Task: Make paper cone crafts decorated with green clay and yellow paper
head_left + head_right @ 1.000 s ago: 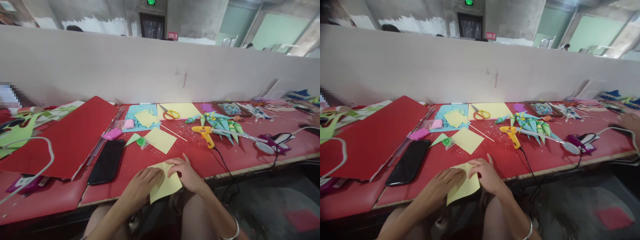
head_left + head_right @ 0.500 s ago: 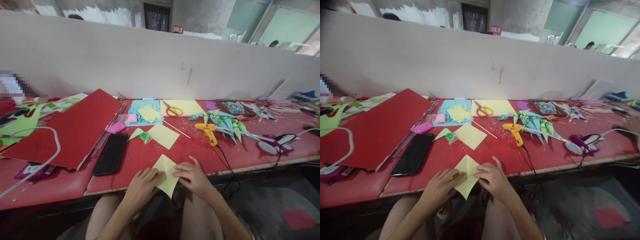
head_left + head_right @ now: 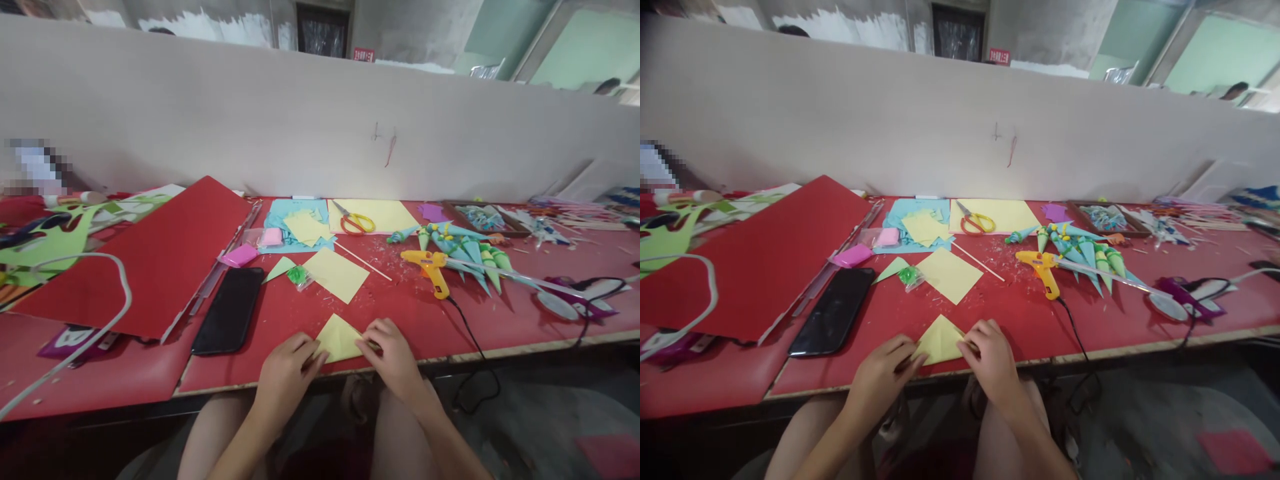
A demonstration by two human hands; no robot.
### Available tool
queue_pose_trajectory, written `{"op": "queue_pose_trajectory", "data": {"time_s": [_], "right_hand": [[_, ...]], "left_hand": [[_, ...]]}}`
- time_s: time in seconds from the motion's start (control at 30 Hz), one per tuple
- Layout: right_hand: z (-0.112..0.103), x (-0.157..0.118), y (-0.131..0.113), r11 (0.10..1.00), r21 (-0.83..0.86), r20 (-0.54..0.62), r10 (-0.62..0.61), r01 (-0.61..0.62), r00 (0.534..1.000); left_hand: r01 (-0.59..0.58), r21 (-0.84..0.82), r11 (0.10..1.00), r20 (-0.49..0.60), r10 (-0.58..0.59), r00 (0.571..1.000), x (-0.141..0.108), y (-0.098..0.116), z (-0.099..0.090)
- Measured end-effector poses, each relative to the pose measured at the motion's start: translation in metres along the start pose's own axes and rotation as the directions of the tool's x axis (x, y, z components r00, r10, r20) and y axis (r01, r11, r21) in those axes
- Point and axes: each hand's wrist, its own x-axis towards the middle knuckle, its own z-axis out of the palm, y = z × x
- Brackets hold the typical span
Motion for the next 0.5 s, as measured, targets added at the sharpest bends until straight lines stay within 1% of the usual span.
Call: {"op": "queue_pose_trajectory", "data": {"time_s": [0.13,0.23,0.33,0.5], "right_hand": [[0.0019,0.0001,-0.0029,0.994,-0.108,-0.017,0.021,-0.023,1.0],[0.0016,0.0009,-0.0055,0.982,-0.185,-0.031,0.018,-0.023,0.999],[0.0022,0.0027,-0.0077,0.965,-0.26,-0.06,0.019,-0.034,0.998],[0.0052,0.0052,-0.0098,0.938,-0.345,-0.077,0.003,-0.029,0.997]], "left_hand": [[0.095,0.049,0.994,0.032,-0.097,0.995,0.0026,0.0029,-0.0021],[0.146,0.092,0.985,0.043,-0.151,0.988,0.0042,0.0039,-0.0032],[0.162,0.141,0.977,0.065,-0.173,0.983,0.0054,0.005,-0.0037],[0.164,0.189,0.968,0.101,-0.185,0.977,0.0069,0.0066,-0.0042]]}}
